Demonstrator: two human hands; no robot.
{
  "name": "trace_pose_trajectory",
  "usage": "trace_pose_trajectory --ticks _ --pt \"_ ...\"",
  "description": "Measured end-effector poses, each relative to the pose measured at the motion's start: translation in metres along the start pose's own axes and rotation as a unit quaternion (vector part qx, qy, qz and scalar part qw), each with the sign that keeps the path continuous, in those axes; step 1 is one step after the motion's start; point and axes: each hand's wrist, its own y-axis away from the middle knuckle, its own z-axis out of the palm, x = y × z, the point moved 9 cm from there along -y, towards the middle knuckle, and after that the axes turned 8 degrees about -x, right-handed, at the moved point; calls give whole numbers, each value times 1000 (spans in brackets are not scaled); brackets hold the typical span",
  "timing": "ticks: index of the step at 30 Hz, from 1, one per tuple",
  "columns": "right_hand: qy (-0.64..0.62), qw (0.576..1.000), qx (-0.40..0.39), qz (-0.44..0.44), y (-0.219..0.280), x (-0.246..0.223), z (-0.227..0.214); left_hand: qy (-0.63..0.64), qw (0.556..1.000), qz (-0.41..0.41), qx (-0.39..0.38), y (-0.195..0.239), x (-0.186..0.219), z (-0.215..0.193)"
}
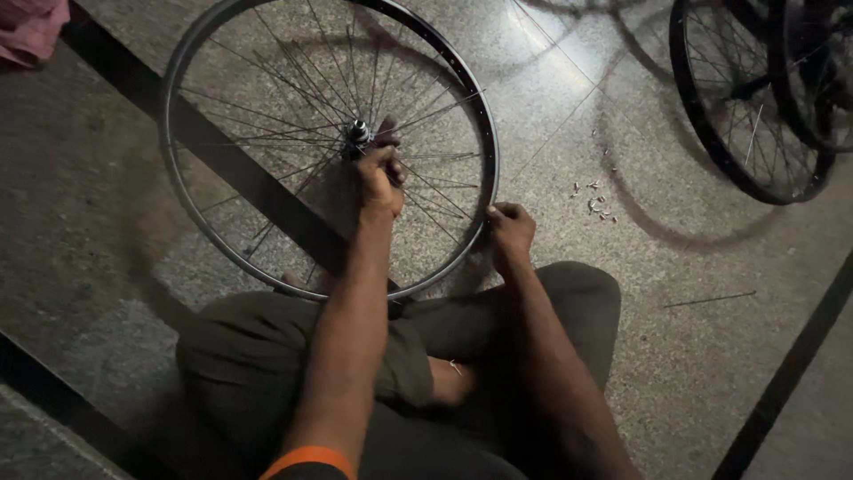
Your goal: The person sits on the floor and manually installs small metal nipples onto the ends of bicycle spokes. They pick up individual nipples from a pile on the floor and thread them onto the spoke tips around the rim of a bicycle wheel.
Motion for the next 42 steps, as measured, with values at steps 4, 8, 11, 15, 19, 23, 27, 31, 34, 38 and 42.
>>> trace_pose_trajectory --ticks 4,8,11,15,19,23,27,31,34,38,42 --pt "-59 997 -3 48 -2 13 4 -30 999 -3 27 -2 2 -4" --pt "-79 996 -12 39 2 9 3 -134 990 27 47 1 5 -6" --pt "-45 999 -7 20 4 2 2 -93 995 1 40 10 7 -2" --pt "-63 997 -23 35 5 7 7 -1 996 -87 -32 18 5 16" --pt "-42 999 9 27 5 6 -3 -27 995 -89 24 29 0 14" --pt "-65 995 28 76 6 10 -1 -136 962 -224 79 68 -53 14" --pt "20 998 43 43 7 3 -8 -231 953 -181 75 91 -79 28" --pt "69 997 46 -7 -2 3 -4 -289 930 -116 194 100 -51 34" --pt "90 995 45 -6 -10 20 -8 -290 910 -163 246 122 -43 50" --pt "189 980 56 -25 -24 26 -12 -231 933 -149 232 128 -24 83" --pt "173 983 67 -4 -22 22 -10 -114 957 -173 203 108 -31 87"
